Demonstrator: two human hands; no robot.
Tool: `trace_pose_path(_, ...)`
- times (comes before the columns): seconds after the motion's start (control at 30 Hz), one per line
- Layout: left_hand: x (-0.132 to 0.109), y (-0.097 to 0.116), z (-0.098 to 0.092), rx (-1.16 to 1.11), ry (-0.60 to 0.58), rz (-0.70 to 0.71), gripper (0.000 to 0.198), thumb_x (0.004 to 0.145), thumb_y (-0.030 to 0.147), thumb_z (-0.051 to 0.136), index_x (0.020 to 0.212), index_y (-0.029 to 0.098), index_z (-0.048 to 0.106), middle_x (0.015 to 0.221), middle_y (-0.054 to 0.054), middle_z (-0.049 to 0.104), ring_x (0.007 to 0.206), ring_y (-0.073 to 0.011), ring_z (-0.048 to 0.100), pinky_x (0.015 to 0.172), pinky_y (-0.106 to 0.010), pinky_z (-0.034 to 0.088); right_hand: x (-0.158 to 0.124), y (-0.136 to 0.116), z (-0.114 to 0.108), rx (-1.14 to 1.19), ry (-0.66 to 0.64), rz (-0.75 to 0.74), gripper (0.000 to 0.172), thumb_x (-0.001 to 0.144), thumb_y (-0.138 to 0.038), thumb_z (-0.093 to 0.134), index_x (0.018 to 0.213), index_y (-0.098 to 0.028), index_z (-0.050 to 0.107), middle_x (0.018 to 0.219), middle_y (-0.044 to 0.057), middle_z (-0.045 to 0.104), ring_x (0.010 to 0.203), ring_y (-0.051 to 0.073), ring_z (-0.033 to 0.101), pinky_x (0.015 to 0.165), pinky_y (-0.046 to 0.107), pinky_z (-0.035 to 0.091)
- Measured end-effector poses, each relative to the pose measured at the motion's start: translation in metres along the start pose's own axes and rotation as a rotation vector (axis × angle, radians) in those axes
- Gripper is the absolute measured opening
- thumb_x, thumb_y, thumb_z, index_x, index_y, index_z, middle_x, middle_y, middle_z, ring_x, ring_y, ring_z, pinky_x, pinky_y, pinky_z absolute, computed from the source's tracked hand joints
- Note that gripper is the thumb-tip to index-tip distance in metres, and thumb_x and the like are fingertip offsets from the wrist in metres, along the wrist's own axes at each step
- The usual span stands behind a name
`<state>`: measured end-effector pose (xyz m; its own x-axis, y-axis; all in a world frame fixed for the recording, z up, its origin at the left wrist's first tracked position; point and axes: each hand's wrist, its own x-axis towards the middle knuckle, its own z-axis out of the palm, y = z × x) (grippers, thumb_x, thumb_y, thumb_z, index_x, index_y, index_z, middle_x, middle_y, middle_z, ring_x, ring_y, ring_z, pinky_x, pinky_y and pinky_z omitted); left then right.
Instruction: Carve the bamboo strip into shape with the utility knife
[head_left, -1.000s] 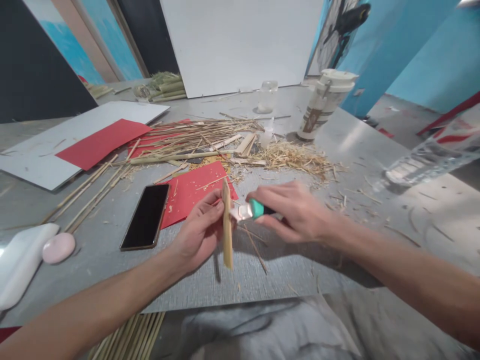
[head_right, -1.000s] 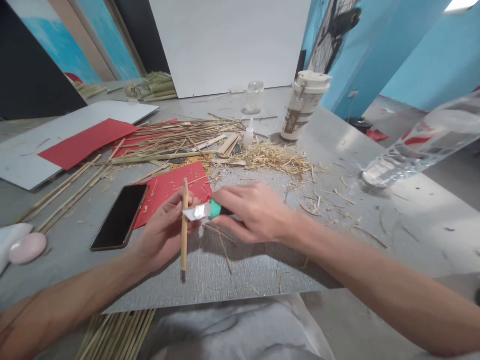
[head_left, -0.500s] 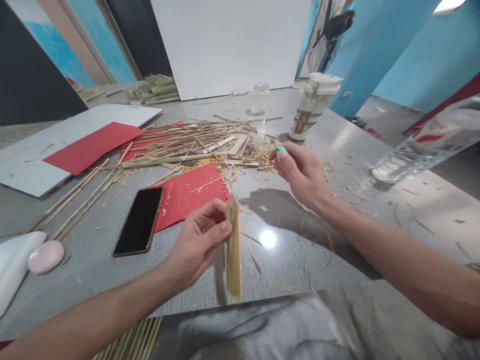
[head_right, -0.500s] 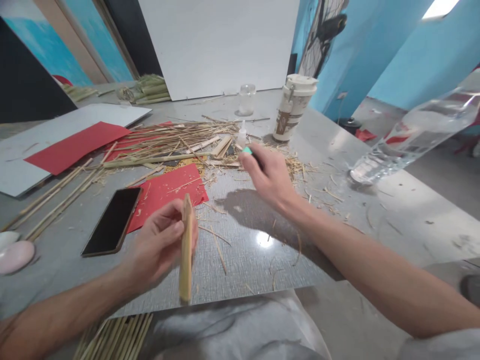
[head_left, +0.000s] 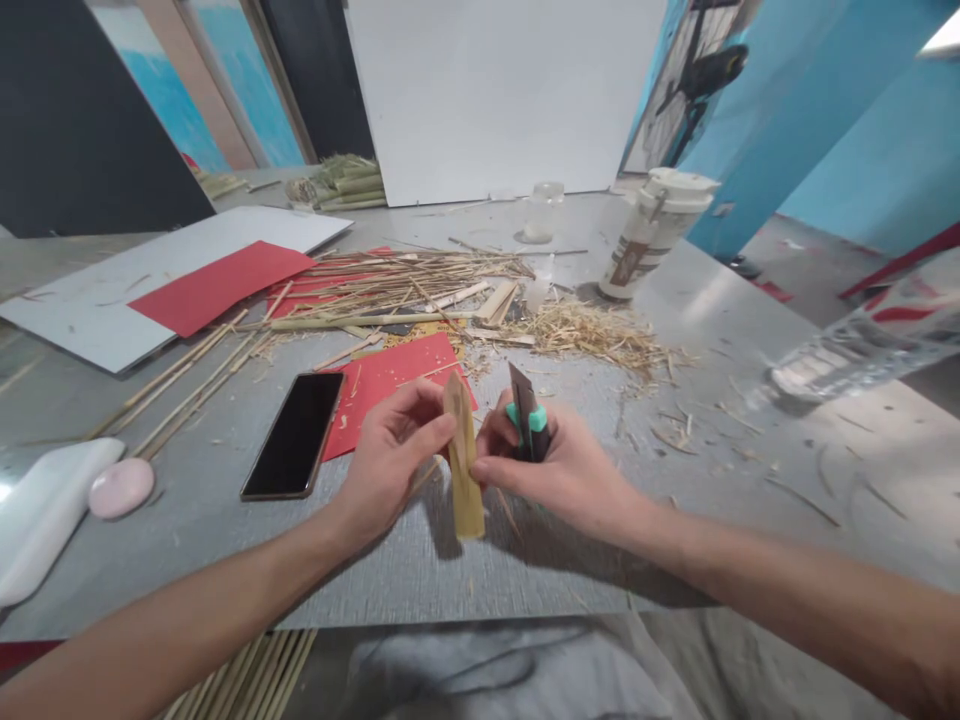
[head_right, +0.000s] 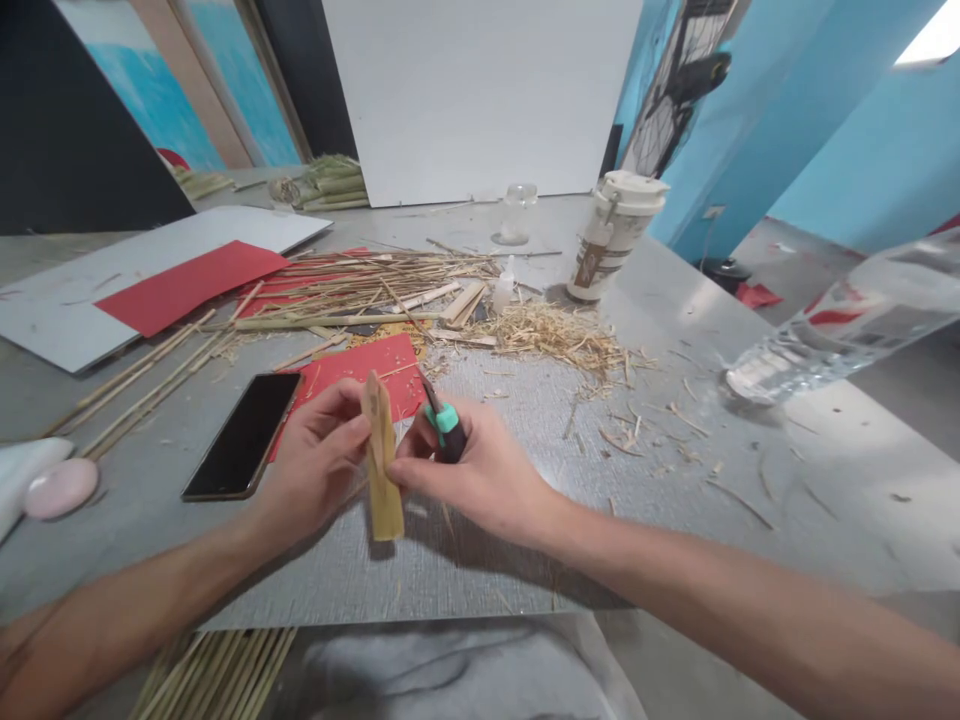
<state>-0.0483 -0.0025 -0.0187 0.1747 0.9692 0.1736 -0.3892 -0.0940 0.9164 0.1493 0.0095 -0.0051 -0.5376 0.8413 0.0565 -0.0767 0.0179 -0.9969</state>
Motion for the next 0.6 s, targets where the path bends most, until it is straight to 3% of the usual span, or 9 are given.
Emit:
trace_pose_path(0.17, 0.003, 0.0045, 0.0036, -0.238, -0.118, -0.17, 0.04, 0.096, 0.055, 0.077, 0.106, 0.017, 0.085, 0.085, -0.005, 0.074, 0.075, -0.0167, 0.071, 0.071, -0.027, 0.06, -0.0021, 0.0007, -0.0011, 0.043, -0.078, -0.031, 0.028, 0.087, -0.026, 0.085, 0.083, -0.025, 0.057, 0.076, -0.006, 0.059, 0.071, 0.014, 0.054, 0.066, 0.03, 0.044)
trace_pose_path(0.6, 0.0037, 0.0059, 0.0041, -0.266, -0.195, -0.144, 0.036, 0.097, 0.051, 0.078, 0.097, 0.015, 0.079, 0.087, -0.003, 0.069, 0.073, -0.0156, 0.07, 0.071, -0.027, 0.06, -0.0025, 0.0038, -0.0015, 0.075, -0.115, -0.075, 0.026, 0.087, -0.02, 0.086, 0.09, -0.026, 0.062, 0.079, -0.007, 0.058, 0.074, 0.014, 0.051, 0.069, 0.031, 0.042)
